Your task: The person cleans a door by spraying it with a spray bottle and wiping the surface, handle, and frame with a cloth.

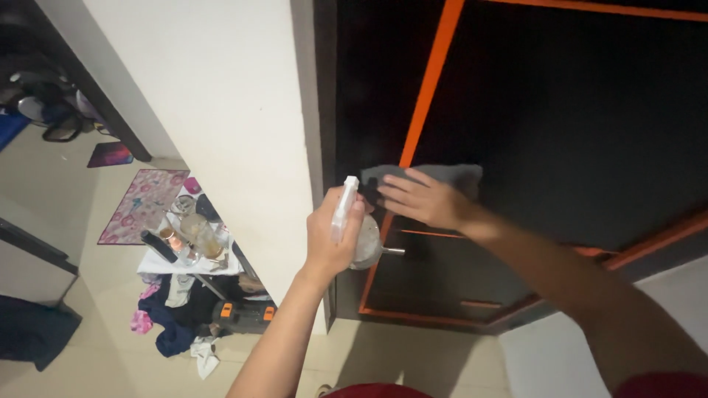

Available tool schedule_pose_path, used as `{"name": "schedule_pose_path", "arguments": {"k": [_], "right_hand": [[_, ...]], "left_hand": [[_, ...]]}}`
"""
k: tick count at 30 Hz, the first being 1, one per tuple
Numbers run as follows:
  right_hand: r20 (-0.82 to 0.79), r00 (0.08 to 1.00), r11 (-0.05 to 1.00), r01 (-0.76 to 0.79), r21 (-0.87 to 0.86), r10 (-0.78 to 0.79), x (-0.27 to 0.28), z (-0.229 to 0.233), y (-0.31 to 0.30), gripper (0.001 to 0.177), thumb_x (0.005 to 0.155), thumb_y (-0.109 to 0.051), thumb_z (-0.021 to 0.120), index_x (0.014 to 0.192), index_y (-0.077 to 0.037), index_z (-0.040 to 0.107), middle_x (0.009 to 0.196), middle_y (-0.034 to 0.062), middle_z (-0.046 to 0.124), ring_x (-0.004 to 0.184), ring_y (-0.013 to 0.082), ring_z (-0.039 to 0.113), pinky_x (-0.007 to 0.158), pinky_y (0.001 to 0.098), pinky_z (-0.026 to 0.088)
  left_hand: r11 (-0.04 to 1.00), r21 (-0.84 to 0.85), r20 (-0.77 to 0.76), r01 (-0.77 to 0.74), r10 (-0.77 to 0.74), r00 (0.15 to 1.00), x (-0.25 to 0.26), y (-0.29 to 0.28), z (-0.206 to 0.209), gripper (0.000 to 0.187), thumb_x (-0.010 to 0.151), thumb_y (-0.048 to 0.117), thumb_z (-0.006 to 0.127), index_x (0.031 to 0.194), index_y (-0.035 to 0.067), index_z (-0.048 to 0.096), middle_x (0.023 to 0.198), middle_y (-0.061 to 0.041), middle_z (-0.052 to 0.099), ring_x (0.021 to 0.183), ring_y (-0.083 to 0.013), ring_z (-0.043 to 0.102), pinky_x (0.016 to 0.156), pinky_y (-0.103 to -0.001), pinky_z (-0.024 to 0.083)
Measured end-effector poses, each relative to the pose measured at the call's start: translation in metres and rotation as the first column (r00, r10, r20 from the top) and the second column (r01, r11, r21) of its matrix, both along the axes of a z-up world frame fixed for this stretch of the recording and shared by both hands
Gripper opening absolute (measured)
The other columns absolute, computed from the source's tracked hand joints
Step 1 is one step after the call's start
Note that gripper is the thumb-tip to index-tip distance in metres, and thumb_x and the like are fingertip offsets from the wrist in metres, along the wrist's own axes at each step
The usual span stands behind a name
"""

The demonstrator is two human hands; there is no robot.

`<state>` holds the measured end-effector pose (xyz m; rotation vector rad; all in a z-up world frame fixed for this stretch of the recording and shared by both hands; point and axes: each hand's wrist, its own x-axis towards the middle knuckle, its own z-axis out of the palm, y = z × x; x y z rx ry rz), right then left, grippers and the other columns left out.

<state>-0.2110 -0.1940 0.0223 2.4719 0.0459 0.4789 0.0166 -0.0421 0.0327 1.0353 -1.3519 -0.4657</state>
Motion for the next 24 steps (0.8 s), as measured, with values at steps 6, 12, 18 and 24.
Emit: {"name": "schedule_pose_path", "arguments": {"k": [6,12,18,24], "right_hand": [[0.102,0.946,0.941,0.287,0.182,-0.308,-0.120,-0.083,-0.031,0.049,0.095,-0.009,0.064,0.143,-0.018,0.060,0.153,0.0044,0.052,0.147,0.0247,0.044,0.121,0.0539,0.040],[0.709,0.593,0.894,0.433,0.118,-0.381,-0.211,-0.085,-0.028,0.063,0.111,-0.019,0.071,0.162,-0.012,0.033,0.172,0.0112,0.028,0.162,0.0318,0.027,0.132,0.0539,0.022],[0.960,-0.052,0.956,0.092,0.278,-0.274,-0.205,-0.120,-0.042,0.058,0.105,-0.019,0.056,0.161,-0.018,0.039,0.166,0.0090,0.043,0.161,0.0328,0.032,0.133,0.0571,0.020],[0.298,0.625,0.692,0.664,0.283,-0.721,-0.288,-0.168,-0.026,0.072,0.088,-0.012,0.065,0.155,-0.016,0.040,0.160,0.0135,0.040,0.154,0.0373,0.028,0.128,0.0577,0.018]], "left_hand": [[0.998,0.056,0.101,-0.027,0.021,0.995,-0.045,0.005,-0.011,0.019,0.102,0.020,0.057,0.110,0.005,0.064,0.090,-0.011,0.077,0.086,-0.0250,0.078,0.078,-0.035,0.058],[0.994,0.103,0.064,0.048,-0.055,0.996,-0.104,-0.002,-0.025,0.024,0.101,0.024,0.056,0.113,0.005,0.063,0.090,-0.011,0.077,0.083,-0.0268,0.078,0.076,-0.037,0.059],[0.992,0.123,0.129,0.041,-0.056,0.990,-0.158,-0.026,-0.037,0.024,0.104,0.026,0.056,0.115,0.005,0.062,0.093,-0.011,0.077,0.089,-0.0286,0.077,0.079,-0.038,0.058],[0.996,0.065,0.096,0.054,-0.060,0.994,-0.187,-0.034,-0.049,0.026,0.106,0.027,0.055,0.117,0.005,0.059,0.092,-0.011,0.077,0.090,-0.0289,0.079,0.081,-0.039,0.059]]}}
